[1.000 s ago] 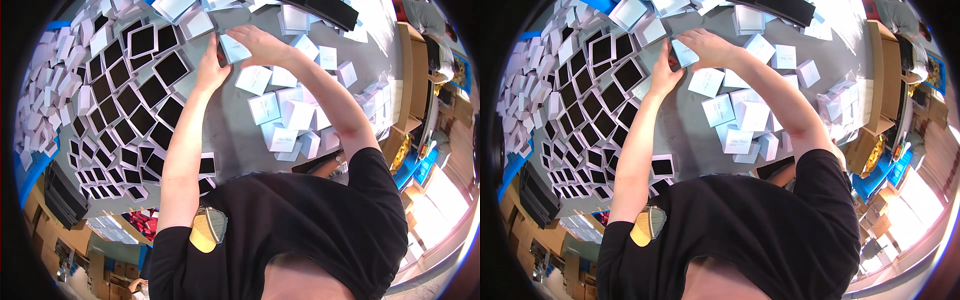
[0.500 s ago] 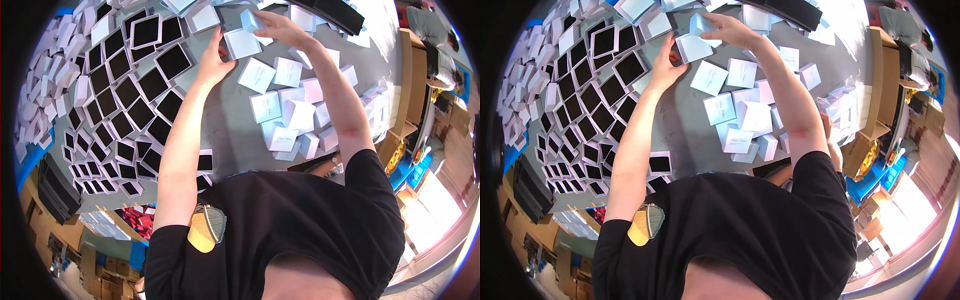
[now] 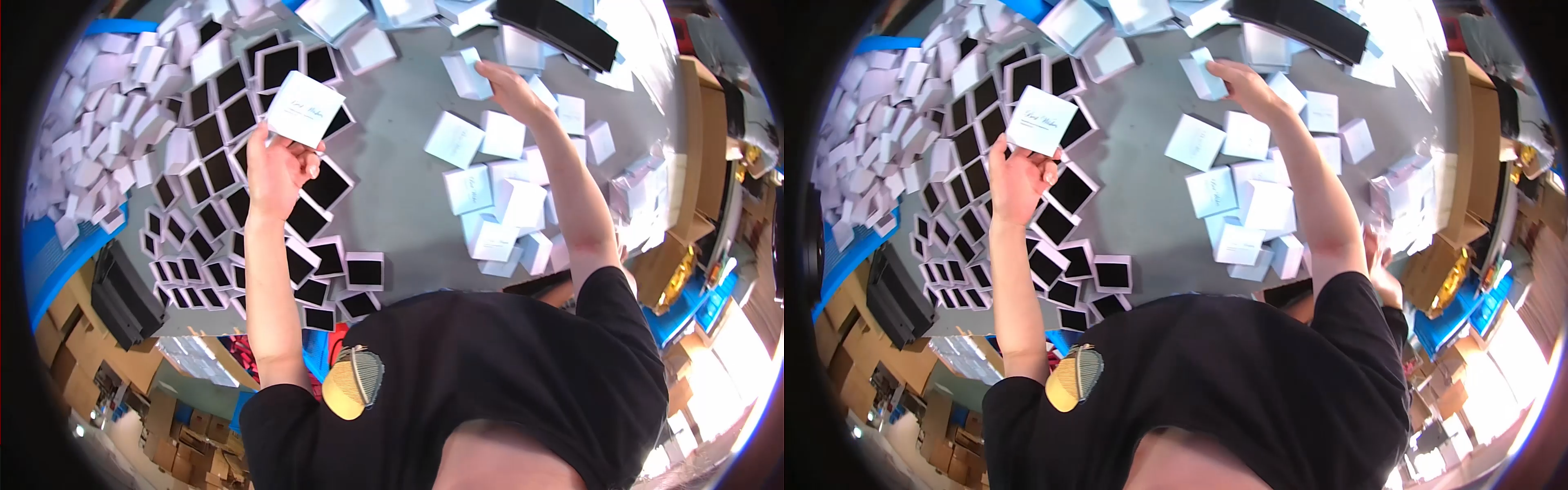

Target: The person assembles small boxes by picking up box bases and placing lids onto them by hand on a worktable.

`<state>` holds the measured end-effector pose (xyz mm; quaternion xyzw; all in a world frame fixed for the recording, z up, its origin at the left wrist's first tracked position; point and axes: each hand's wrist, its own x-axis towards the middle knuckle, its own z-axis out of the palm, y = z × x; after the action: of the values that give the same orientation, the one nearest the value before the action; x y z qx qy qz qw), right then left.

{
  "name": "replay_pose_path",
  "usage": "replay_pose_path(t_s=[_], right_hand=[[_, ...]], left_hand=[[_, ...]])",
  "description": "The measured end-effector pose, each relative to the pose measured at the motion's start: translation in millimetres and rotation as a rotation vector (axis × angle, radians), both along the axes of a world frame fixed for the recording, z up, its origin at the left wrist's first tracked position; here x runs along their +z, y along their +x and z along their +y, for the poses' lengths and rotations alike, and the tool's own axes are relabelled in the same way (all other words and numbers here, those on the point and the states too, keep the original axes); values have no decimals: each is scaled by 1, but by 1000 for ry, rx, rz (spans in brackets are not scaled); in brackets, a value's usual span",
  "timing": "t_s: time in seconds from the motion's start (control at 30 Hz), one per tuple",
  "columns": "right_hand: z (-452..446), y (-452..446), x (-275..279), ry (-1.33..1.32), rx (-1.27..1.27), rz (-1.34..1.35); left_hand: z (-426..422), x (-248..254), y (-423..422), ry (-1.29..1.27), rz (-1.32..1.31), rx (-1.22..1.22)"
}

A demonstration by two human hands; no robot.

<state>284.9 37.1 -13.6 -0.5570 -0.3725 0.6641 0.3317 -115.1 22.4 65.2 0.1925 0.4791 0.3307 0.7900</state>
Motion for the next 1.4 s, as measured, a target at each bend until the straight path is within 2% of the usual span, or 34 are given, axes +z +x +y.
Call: replay_pose_path(t_s=[0.07,0.13,0.2,0.27,0.33,0.4,0.47,0.53,0.6,0.67,0.77,0.87,1.0,1.07,1.1,1.17,1.27,1.3,1.4], right_hand=[[-3,-1,0,-55,35,104],[-8,1,-18,-129,-61,-10],[-16,-10,1,-104,-123,-83],[-20,-14,18,-58,-65,-56],[-20,-18,35,-44,-1,-81],[-23,-21,32,80,21,-58],[-21,-24,33,90,70,-53],[-17,-32,29,151,147,-162],[-14,-43,48,195,242,-320],[-10,-50,28,249,237,-317],[-7,-59,20,237,239,-359],[-8,-59,19,192,236,-331],[-10,-49,29,229,260,-330],[-12,-47,34,210,231,-268],[-13,-50,29,339,243,-329],[-12,-61,27,367,306,-403],[-8,-78,22,545,421,-556],[-10,-85,23,597,462,-575],[-18,-104,25,715,503,-694]], left_hand=[[17,15,-2,48,64,-60],[34,27,16,217,235,-70],[64,32,40,384,191,-90],[112,36,68,512,57,-200],[136,76,123,641,20,-44],[146,90,140,823,158,50],[139,85,117,1022,620,-50],[113,60,74,1099,1118,-377],[68,18,38,1304,1420,-563],[30,-4,30,1096,1591,-778],[10,-36,30,1177,1720,-706],[11,-46,31,1113,1709,-737],[-8,-27,62,1171,1533,-662],[-14,-45,79,1158,1309,-589],[-14,-66,87,1113,1125,-483],[-14,-101,103,1002,758,-273],[-16,-97,115,778,572,-151],[-15,-97,110,752,676,-236],[-16,-100,108,759,687,-235]])
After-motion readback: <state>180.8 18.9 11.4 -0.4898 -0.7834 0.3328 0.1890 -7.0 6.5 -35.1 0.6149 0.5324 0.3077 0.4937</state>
